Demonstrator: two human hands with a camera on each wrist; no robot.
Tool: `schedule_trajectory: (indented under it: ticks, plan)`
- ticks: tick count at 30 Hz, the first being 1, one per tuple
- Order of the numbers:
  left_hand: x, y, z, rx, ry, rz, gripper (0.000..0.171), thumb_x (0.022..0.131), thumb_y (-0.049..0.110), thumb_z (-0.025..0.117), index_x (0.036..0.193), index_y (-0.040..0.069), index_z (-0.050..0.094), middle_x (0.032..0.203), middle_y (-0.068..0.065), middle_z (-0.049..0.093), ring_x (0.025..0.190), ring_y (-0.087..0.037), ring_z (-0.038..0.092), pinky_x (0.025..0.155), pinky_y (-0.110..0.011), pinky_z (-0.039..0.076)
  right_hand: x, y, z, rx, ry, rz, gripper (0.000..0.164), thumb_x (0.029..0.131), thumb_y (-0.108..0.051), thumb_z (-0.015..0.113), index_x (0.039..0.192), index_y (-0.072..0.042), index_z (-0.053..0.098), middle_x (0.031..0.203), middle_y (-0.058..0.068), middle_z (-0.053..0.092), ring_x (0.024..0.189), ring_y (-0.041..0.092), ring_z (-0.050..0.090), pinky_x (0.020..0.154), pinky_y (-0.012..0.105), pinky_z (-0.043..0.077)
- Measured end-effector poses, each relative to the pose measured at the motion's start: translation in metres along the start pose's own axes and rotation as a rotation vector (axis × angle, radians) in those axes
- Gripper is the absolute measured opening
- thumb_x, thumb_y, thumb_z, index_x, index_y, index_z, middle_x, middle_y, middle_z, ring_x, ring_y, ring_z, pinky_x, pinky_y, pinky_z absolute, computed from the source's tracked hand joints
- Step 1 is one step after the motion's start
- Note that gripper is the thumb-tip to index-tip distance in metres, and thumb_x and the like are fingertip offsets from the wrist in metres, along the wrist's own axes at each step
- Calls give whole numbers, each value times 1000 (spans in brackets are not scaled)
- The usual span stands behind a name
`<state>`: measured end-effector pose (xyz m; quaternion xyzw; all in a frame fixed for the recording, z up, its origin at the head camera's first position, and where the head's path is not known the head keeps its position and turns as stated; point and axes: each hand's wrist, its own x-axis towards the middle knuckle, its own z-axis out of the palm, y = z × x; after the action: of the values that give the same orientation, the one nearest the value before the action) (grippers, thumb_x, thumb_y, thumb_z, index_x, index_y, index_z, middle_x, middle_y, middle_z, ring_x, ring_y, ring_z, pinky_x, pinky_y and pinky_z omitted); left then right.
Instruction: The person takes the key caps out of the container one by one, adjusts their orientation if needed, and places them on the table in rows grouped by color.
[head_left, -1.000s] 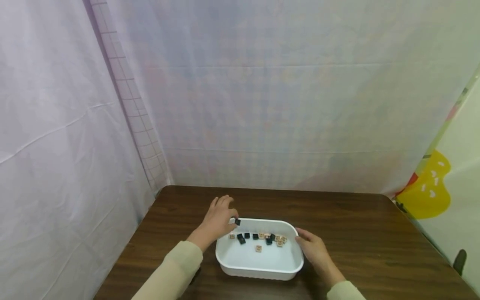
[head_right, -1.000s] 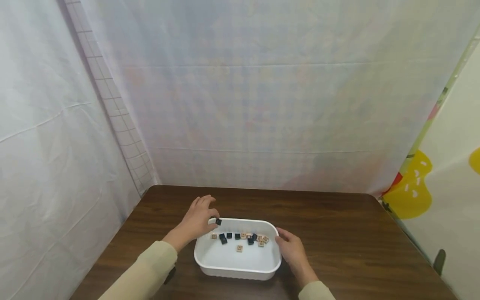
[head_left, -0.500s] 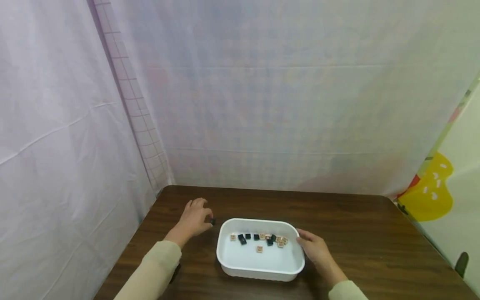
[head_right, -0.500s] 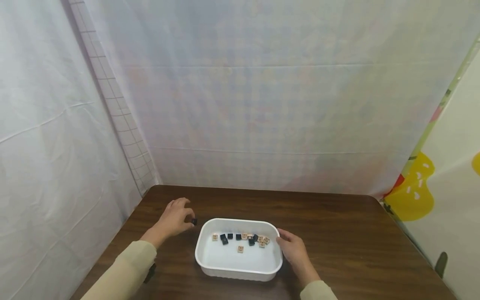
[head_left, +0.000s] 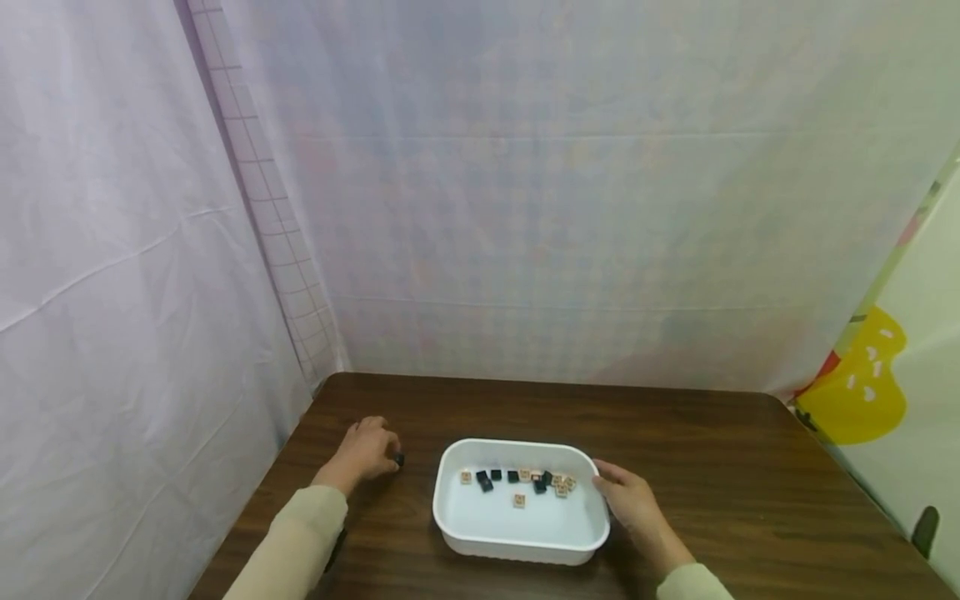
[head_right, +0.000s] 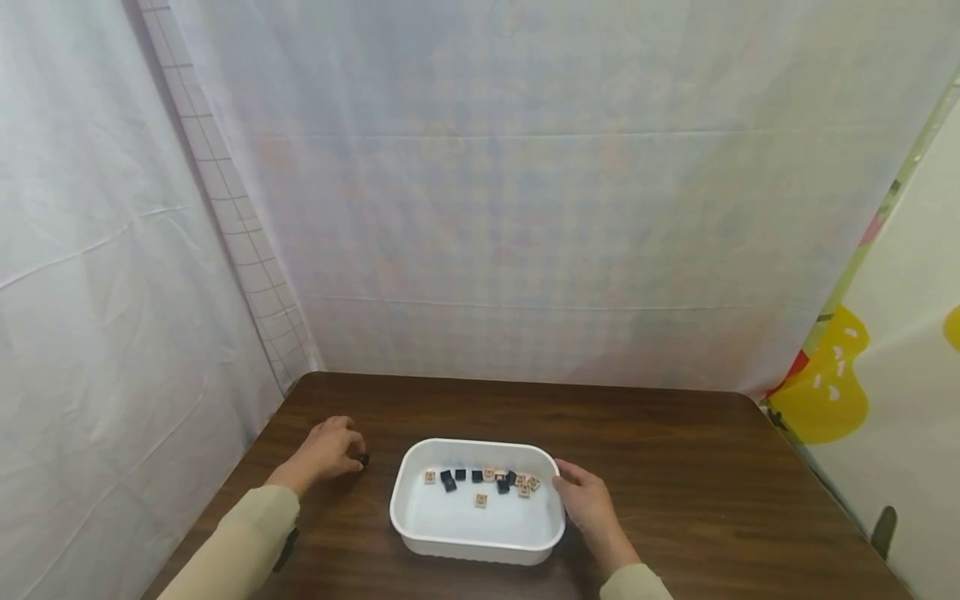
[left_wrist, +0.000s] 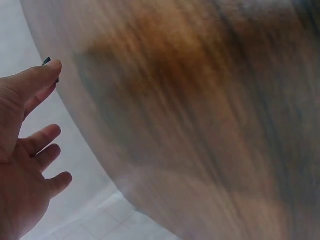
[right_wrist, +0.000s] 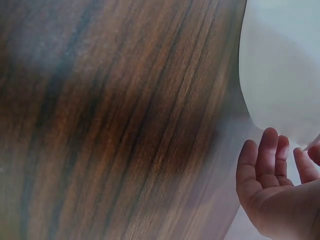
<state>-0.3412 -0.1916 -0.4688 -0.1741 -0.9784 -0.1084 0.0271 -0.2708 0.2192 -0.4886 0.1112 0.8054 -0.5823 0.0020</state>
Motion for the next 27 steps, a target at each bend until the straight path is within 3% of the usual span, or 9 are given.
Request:
schedule_trajectory:
  ticks: [6, 27]
  plan:
    - [-1, -2, 11, -29, -21, -13, 18, 77, 20, 83, 77, 20, 66, 128, -24, 54, 126, -46, 43, 103, -64, 33, -3, -2, 0, 16, -1, 2, 42, 97, -6, 53, 136, 10, 50, 122, 35, 58, 90, 29, 67, 71, 40, 57]
    - [-2, -1, 17, -46, -16, -3, 18, 77, 18, 84, 89, 16, 71, 126, -21, 56, 124, -43, 46, 100, -62, 37, -3, -2, 1, -7, 6, -9, 42, 98, -6, 52, 136, 11, 50, 127, 37, 55, 99, 35, 66, 78, 43, 56]
